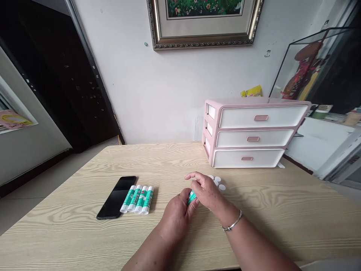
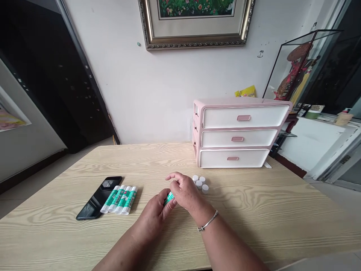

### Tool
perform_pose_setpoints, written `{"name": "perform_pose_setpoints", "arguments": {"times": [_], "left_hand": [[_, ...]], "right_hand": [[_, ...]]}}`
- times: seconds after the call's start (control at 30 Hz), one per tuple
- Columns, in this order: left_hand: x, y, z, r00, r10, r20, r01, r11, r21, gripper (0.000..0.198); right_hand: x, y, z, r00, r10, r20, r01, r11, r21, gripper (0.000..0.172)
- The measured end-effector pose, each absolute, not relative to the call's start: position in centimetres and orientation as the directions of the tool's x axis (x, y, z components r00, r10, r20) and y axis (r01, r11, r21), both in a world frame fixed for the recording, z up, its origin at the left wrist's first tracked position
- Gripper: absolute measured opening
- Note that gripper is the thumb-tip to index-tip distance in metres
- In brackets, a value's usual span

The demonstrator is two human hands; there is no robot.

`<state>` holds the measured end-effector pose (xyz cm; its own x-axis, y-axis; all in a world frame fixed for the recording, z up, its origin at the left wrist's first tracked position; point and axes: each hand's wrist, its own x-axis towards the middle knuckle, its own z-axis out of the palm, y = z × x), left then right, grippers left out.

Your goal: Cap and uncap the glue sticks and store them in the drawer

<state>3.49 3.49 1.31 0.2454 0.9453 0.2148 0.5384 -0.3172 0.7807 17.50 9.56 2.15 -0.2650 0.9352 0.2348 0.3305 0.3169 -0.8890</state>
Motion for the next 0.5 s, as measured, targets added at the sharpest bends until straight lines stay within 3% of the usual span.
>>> {"name": "perform_pose_setpoints", "arguments": {"times": [0.1,0.2,0.3,0.4,0.5], "left_hand": [[3.6,3.0,2.3,0.26,0.948,0.185,0.401,-0.28,0.872,0.038],[3.5,2.0,2.5,0.264,0.964,0.032,0.262,-0.103,0.959,0.047],[2.9,1.0,2.2,0.258,0.959,-0.114,0.187,0.066,0.98,0.053],[1.7,0.7,2.2,0.102,0.995,-0.02,0.432,-0.026,0.902,0.045],[0.6,1.3,2.4,-0.058,0.991,0.119,0.767,-0.033,0.641,0.028]], "right_hand": [[17.6,9.6,2.3,-0.29,0.932,0.217,0.279,0.299,-0.913,0.032],[19.1,10.9,2.3,-0.26,0.938,0.228,0.256,0.295,-0.921,0.033],[21.2,12.7,2.6,-0.022,0.962,0.272,0.284,0.267,-0.921,0.033],[21.9,13.6,3.0,0.154,0.932,0.328,0.382,0.249,-0.89,0.034],[21.1,13.5,2.7,0.066,0.915,0.398,0.556,0.297,-0.777,0.036]]}}
